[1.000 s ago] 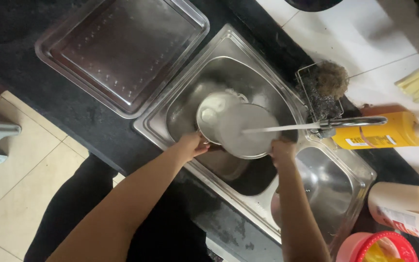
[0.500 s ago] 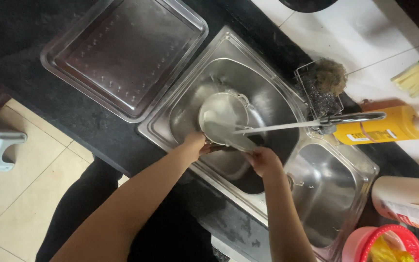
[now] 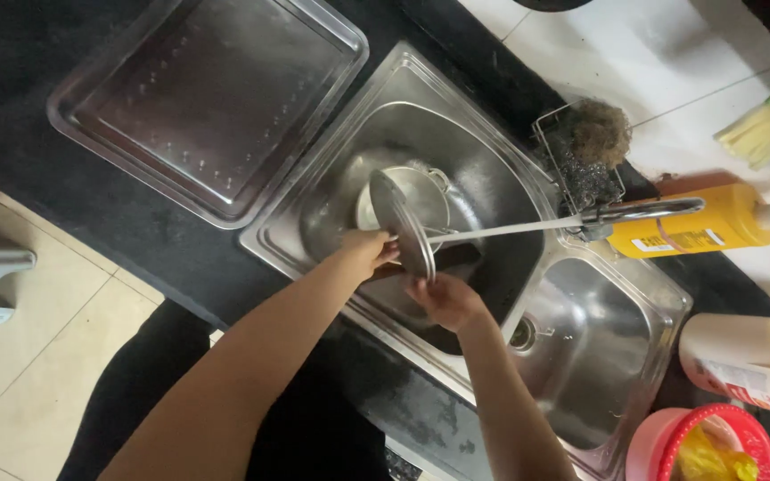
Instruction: Transferring food from a pot to a bowl using a spoon and then washing the pot and a cup in the sink.
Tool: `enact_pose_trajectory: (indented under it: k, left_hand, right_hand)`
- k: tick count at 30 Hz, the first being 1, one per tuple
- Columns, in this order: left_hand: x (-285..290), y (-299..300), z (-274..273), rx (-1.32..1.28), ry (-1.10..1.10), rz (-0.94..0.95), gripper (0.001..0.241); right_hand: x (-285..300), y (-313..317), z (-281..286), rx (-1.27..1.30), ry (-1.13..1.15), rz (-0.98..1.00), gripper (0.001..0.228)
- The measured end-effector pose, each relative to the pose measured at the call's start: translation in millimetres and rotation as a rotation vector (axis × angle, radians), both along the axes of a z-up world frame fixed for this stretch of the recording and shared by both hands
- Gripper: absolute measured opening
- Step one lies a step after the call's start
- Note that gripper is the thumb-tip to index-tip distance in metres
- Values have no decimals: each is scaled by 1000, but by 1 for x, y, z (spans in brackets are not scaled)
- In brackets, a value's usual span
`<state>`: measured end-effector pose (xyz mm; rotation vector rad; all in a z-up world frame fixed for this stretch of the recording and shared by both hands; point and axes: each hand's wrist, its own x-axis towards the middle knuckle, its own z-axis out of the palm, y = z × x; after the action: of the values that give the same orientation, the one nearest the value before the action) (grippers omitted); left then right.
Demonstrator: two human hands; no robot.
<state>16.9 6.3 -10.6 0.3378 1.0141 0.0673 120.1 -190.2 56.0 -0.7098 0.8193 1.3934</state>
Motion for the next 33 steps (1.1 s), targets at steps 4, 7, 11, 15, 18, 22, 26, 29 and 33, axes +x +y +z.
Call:
enact_pose_trajectory:
  k: [4, 7, 11, 15, 18, 22, 26, 29, 33]
  left_hand:
    - [6, 5, 35, 180, 67, 113, 24]
    - [9, 2, 82, 547, 217, 127, 29]
    - [31, 0, 66, 807, 379, 49, 29]
    - [57, -11, 19, 929, 360, -44, 24]
    - [92, -20, -53, 1182, 279, -269, 14]
    - [125, -30, -110, 1857, 301, -950, 10]
    - [154, -47, -85, 1851, 316, -870, 12]
    - [168, -61, 6, 1268, 374, -930, 39]
    - [211, -92, 28, 111, -92, -209, 16]
  right_hand:
    - [64, -5, -36, 27, -444, 290, 27]
    - [120, 1, -45, 221, -382, -16, 33]
    - [103, 19, 36, 347, -1263, 368, 33]
    - [94, 32, 95, 213, -497, -39, 42]
    - [105, 24, 84, 375, -454, 79, 48]
    - [114, 25, 60, 122, -236, -28, 59]
    - [87, 40, 97, -77, -171, -177, 49]
    - [108, 28, 47, -13, -168, -228, 50]
    - [160, -10, -38, 115, -409, -401, 9]
